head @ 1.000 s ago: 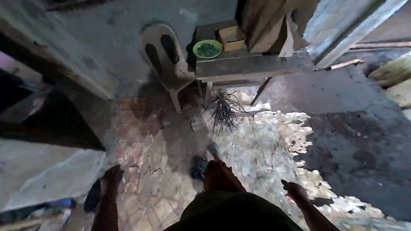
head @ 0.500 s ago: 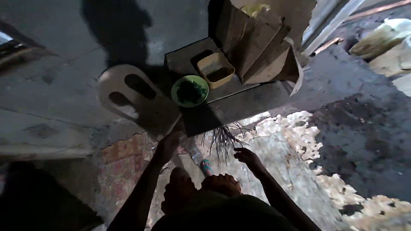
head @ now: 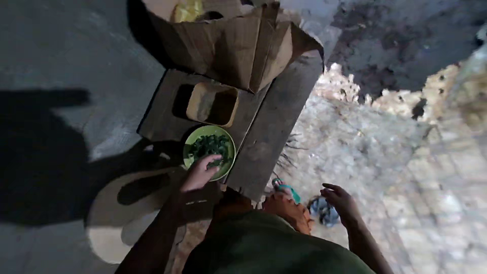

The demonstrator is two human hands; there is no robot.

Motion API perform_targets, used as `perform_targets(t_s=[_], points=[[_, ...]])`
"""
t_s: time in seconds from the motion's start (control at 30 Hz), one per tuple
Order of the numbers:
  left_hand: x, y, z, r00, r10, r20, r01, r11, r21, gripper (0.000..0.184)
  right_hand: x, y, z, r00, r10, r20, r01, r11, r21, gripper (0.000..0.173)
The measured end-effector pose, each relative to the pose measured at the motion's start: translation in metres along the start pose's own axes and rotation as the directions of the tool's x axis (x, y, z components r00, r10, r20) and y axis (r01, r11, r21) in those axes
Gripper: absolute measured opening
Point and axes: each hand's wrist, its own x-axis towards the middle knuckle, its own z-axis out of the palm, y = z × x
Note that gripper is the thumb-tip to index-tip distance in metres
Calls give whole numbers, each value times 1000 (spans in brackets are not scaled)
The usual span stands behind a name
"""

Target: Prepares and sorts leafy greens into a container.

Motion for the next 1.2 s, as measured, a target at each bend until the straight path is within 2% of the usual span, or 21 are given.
perform_targets(t_s=[0.07, 0.17, 0.27, 0.37, 0.5, 0.67, 0.73, 1.0, 1.1, 1.2], points=[[14, -17, -21, 999, 23, 37, -26, 994, 106, 39, -32, 8, 33, 998, 49, -31, -51, 997, -61, 36], [34, -39, -43, 985, 169, 20, -168, 952, 257, 39, -62, 16, 79, 990, 115, 78, -103, 984, -146, 35], [46, -49, -45, 970, 230, 84, -245, 907, 342, 52, -83, 37, 103, 978, 158, 138, -130, 972, -194, 34], [53, -57, -39, 958, 201, 205, -275, 845, 459, 75, -97, 70, 120, 975, 221, 36, -217, 972, -94, 34], [64, -70, -29, 956, 133, 262, -272, 741, 614, 87, -89, 116, 148, 957, 284, -66, -276, 955, 106, 34], [73, -84, -19, 960, 118, 255, -266, 670, 693, 78, -57, 147, 190, 954, 300, -19, -288, 931, 223, 36], [75, -83, -21, 958, 153, 242, -282, 653, 702, 67, -49, 155, 206, 957, 291, -8, -278, 923, 267, 36], [94, -78, -29, 953, 245, 180, -300, 662, 686, 33, -3, 183, 257, 968, 250, -19, -225, 898, 378, 35], [96, -69, -42, 955, 248, 162, -291, 682, 670, 28, 23, 194, 271, 972, 231, -46, -196, 901, 388, 35], [92, -61, -55, 919, 340, 198, -383, 655, 651, 27, 49, 198, 281, 974, 204, -103, -147, 906, 398, 36]])
